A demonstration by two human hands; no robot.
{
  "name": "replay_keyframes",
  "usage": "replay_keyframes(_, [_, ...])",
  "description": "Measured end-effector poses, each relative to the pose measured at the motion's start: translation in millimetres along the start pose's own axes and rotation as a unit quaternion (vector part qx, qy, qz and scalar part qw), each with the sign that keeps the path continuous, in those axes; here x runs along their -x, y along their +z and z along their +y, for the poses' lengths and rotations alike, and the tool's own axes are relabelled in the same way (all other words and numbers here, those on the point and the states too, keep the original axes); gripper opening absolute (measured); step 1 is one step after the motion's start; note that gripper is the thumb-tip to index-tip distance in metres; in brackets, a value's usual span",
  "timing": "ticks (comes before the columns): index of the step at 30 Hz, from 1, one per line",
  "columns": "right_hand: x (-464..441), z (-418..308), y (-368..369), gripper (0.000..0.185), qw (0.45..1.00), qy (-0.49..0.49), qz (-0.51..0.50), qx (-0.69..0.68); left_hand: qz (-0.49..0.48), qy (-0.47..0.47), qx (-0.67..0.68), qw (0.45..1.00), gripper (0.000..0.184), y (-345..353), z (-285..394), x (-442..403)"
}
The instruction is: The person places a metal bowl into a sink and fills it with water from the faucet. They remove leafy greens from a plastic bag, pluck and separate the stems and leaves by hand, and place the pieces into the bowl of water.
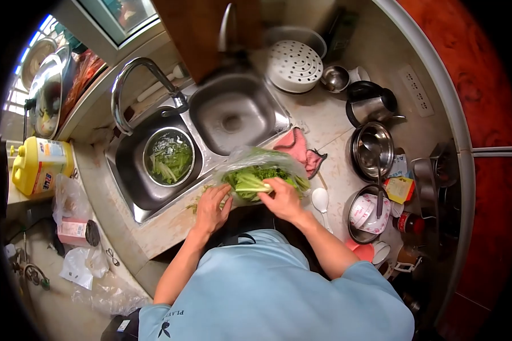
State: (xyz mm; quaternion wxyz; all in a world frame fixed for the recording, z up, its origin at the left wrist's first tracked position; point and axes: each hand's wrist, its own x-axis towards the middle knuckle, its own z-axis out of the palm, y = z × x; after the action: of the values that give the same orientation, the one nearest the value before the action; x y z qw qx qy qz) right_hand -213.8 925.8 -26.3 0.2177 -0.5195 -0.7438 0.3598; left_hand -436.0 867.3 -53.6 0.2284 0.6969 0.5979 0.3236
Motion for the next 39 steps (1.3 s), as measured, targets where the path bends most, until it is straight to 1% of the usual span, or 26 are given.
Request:
replay_keyframes(1, [-5.6,-4.4,-6.5,0.031,0.999,-0.005,0.023,-0.034,0.012,-0.005,0.007,1.000,0.031,-1.5,-1.0,1.0])
replay_keyframes(2, [-9.2,-11.0,-14.4,0.029,0.997,0.026,0.020,-0.068,0.017,-0.008,0.004,1.000,0.031,-3.4,-1.6,2.7])
replay_keyframes(4, [-19.3,-24.7,-26.4,0.027,0.998,-0.017,0.030,-0.056,0.036,-0.026,0.036,0.998,0.038,-8.5,1.1,2.9])
replay_keyframes(5, [-23.4,-34.8,-30.9,0.027,0.998,-0.020,0.027,-0.056,0.039,-0.029,0.034,0.998,0.038,-11.5,4.3,3.7])
replay_keyframes(7, [-32.5,-58.8,-38.1,0.025,0.998,-0.045,-0.012,-0.032,0.120,-0.044,0.082,0.988,0.045,-29.2,22.8,-3.1])
replay_keyframes(8, [-37.3,-67.4,-35.1,0.025,0.998,-0.047,-0.014,-0.033,0.122,-0.046,0.081,0.988,0.045,-39.6,33.7,-8.8])
replay_keyframes(10, [-47.6,-86.6,-22.4,0.024,0.990,-0.108,-0.063,-0.072,0.182,-0.018,0.131,0.974,0.051,-58.4,52.6,-23.1])
replay_keyframes(11, [-54.1,-96.3,-17.6,0.024,0.982,-0.137,-0.105,-0.080,0.186,-0.023,0.146,0.971,0.046,-58.7,51.0,-25.1])
replay_keyframes(12, [-62.0,-101.8,-12.2,0.024,0.981,-0.140,-0.106,-0.080,0.189,-0.023,0.144,0.971,0.046,-61.9,45.5,-21.6])
replay_keyframes(14, [-77.2,-111.9,-2.8,0.023,0.969,-0.174,-0.147,-0.097,0.071,-0.094,0.116,0.986,0.038,-71.8,27.1,-10.7])
replay_keyframes(15, [-81.1,-120.4,2.5,0.023,0.963,-0.131,-0.169,-0.166,0.102,-0.101,0.092,0.985,0.024,-72.0,21.7,-6.2])
replay_keyframes(16, [-84.1,-129.1,9.1,0.023,0.949,-0.087,-0.191,-0.235,0.103,-0.101,0.093,0.985,0.024,-76.5,23.2,-3.4])
replay_keyframes(17, [-86.9,-127.3,23.8,0.023,0.947,-0.130,-0.182,-0.229,0.112,-0.176,0.172,0.963,0.020,-82.5,25.7,-0.5])
replay_keyframes(18, [-87.3,-132.5,33.9,0.022,0.941,-0.119,-0.189,-0.254,0.120,-0.251,0.248,0.928,0.019,-86.8,26.3,1.6])
replay_keyframes(19, [-88.3,-136.7,39.8,0.022,0.933,-0.111,-0.211,-0.270,0.183,-0.213,0.243,0.929,0.022,-85.9,23.2,2.8])
replay_keyframes(20, [-90.5,-140.9,43.5,0.021,0.924,-0.104,-0.234,-0.284,0.186,-0.215,0.242,0.928,0.022,-91.3,22.4,5.9])
replay_keyframes(21, [-93.8,-142.6,47.4,0.021,0.923,-0.105,-0.237,-0.284,0.178,-0.225,0.209,0.935,0.022,-102.5,23.2,8.2])
replay_keyframes(23, [-100.2,-142.5,55.3,0.019,0.908,-0.086,-0.329,-0.246,0.149,-0.241,0.146,0.948,0.021,-119.2,20.6,11.7])
replay_keyframes(27, [-108.1,-151.4,72.6,0.021,0.907,-0.108,-0.329,-0.240,0.128,-0.254,0.116,0.952,0.023,-132.2,15.1,13.3])
replay_keyframes(30, [-113.2,-160.1,75.4,0.018,0.897,-0.123,-0.339,-0.254,0.166,-0.233,0.138,0.948,0.021,-130.5,6.4,16.6])
replay_keyframes(32, [-117.5,-159.6,78.2,0.019,0.892,-0.136,-0.352,-0.247,0.144,-0.262,0.237,0.924,0.019,-128.8,-8.0,23.0])
replay_keyframes(33, [-118.4,-160.0,78.1,0.019,0.892,-0.136,-0.354,-0.245,0.145,-0.263,0.239,0.924,0.019,-130.8,-8.0,24.5])
replay_keyframes(35, [-121.5,-161.3,78.3,0.019,0.893,-0.139,-0.365,-0.225,0.099,-0.302,0.339,0.885,0.019,-136.8,-7.8,26.4])
replay_keyframes(36, [-122.4,-163.8,77.0,0.019,0.892,-0.140,-0.366,-0.224,0.101,-0.302,0.340,0.885,0.019,-136.3,-9.0,26.2])
replay_keyframes(38, [-122.9,-170.1,73.4,0.018,0.894,-0.154,-0.374,-0.193,0.192,-0.230,0.338,0.892,0.022,-132.8,-10.6,23.0])
replay_keyframes(39, [-123.4,-167.5,77.0,0.018,0.893,-0.154,-0.376,-0.193,0.206,-0.235,0.290,0.904,0.024,-138.1,-6.3,18.8])
